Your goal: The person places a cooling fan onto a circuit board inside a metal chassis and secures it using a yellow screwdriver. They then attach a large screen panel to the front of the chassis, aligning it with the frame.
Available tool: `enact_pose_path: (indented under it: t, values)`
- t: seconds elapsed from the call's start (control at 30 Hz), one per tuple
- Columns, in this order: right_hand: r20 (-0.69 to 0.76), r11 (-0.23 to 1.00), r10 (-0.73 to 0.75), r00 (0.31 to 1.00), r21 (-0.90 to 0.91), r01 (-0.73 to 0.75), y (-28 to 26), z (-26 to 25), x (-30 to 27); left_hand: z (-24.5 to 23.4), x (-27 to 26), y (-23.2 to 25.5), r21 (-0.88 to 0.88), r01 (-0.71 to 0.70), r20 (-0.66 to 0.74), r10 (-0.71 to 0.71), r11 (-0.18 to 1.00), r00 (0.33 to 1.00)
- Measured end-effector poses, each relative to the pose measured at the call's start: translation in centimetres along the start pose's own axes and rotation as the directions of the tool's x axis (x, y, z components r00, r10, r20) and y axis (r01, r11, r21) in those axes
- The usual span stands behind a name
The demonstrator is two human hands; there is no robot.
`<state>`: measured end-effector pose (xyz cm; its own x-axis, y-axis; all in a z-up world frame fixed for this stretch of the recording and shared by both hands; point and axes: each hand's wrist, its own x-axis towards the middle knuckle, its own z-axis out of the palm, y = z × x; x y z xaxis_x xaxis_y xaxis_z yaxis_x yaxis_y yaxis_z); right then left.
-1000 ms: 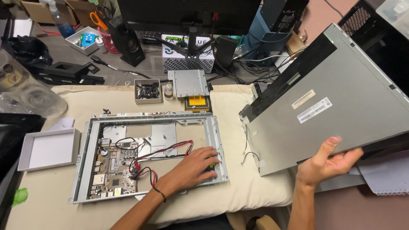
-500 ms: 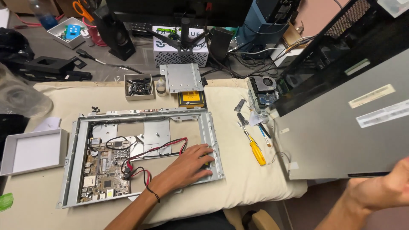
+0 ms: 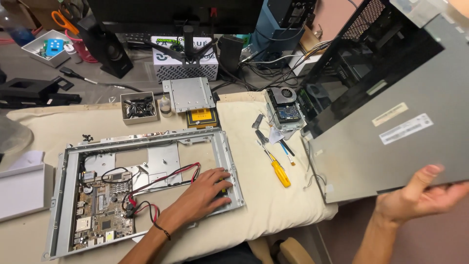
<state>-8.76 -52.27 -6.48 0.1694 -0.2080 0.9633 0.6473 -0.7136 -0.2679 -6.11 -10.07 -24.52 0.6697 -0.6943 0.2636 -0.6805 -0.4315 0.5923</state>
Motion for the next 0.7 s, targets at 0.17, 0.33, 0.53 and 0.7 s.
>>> enact_pose_path:
  t: [0.17,0.33,0.53,0.7]
  values:
    - [-0.080,0.978,0.138,0.987,-0.144,-0.149,3.0,0.9,-3.8,0.2,0.1,-0.2,0.006,0.010,0.002,-0.010,1.000,1.000]
    - [-0.060,0.981,0.126,0.990,-0.143,-0.133,3.3,1.0,-4.2,0.1,-0.2,0.1,0.017,0.029,0.001,-0.029,0.999,1.000]
    - [-0.033,0.978,0.165,0.986,-0.126,-0.167,3.4,0.3,-3.5,-0.1,-0.1,0.4,0.001,0.022,0.011,-0.022,1.000,1.000]
    - [-0.009,0.978,0.192,0.981,-0.079,-0.192,4.2,-0.2,-3.2,-0.2,-0.1,0.4,0.012,0.024,0.013,-0.024,1.000,1.000]
